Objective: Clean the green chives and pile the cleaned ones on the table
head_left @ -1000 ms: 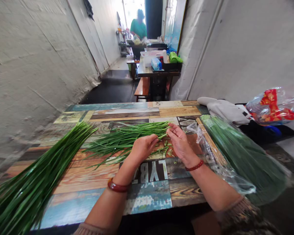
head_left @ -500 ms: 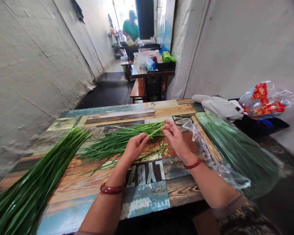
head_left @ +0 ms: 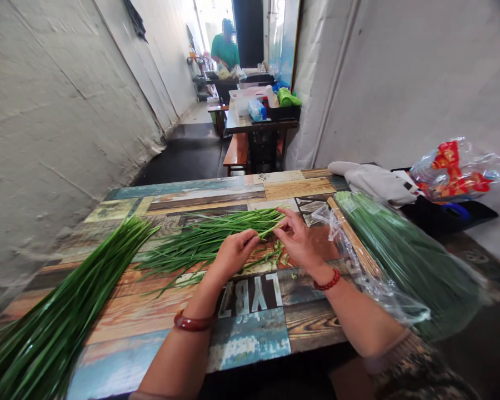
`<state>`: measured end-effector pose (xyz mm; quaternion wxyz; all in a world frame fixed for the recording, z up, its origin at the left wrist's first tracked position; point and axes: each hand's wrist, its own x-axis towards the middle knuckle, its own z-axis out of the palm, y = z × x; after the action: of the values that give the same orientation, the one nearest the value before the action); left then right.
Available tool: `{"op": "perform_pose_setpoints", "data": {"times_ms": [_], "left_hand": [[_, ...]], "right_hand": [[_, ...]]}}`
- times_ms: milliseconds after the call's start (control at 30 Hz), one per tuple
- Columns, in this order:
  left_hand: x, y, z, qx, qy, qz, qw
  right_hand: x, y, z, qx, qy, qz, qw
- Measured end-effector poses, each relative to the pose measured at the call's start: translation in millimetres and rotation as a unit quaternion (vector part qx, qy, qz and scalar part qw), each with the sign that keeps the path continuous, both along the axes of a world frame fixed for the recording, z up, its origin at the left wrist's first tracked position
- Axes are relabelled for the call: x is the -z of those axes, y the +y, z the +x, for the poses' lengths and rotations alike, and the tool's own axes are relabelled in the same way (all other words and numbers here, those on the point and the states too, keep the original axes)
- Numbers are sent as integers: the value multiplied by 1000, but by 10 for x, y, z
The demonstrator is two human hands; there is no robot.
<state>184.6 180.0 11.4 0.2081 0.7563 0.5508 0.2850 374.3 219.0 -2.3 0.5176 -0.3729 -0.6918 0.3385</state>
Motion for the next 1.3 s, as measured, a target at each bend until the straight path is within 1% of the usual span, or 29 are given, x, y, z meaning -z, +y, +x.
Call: {"op": "perform_pose_setpoints", "data": {"times_ms": [100,233,267,367,467,533,600,700,767,833,867,933,1033,1100,1167,1233,1300], "left_hand": [[13,1,-23,-16,22,3,1000],[-2,-1,-61,-48,51,2,998],[-11,-4,-64,-50,56,1,997],[-41,-22,-51,-43,69,-4,997],[-62,-36,-25,-32,72,-6,997],[-66,-40,-13,-27,68,-5,997],[-63,-39,-7,-24,65,-3,998],[-44,-34,-2,-24,61,6,998],[-29,-29,-1,-24,59,9,998],[-17,-24,-3,-28,63,8,998],[-13,-21,-6,-31,66,8,997],[-11,-17,-15,-38,70,11,997],[-17,-15,-26,-42,78,18,996],[-20,-19,-26,-47,92,19,995],[-20,-29,-17,-52,115,22,992],[-15,-41,-4,-55,142,31,988],[-9,-52,12,-55,167,44,983]], "right_hand": [[-43,21,51,18,-17,6,1000],[-106,72,170,70,-17,19,997],[-120,75,192,73,-18,25,997],[-140,56,203,44,-45,50,997],[-121,29,159,2,-95,88,992],[-98,24,126,-12,-112,99,989],[-70,25,92,-20,-94,74,993],[-14,30,23,-48,14,-19,999],[29,43,-23,-65,105,-91,988],[64,72,-40,-58,171,-145,973],[75,92,-32,-47,191,-160,967],[79,137,16,-22,206,-164,964],[42,178,123,-16,166,-130,977],[1,170,170,-21,104,-92,990],[-34,138,180,-17,29,-30,999],[-47,103,156,-12,-47,44,998],[-31,80,117,-17,-109,94,989]]}}
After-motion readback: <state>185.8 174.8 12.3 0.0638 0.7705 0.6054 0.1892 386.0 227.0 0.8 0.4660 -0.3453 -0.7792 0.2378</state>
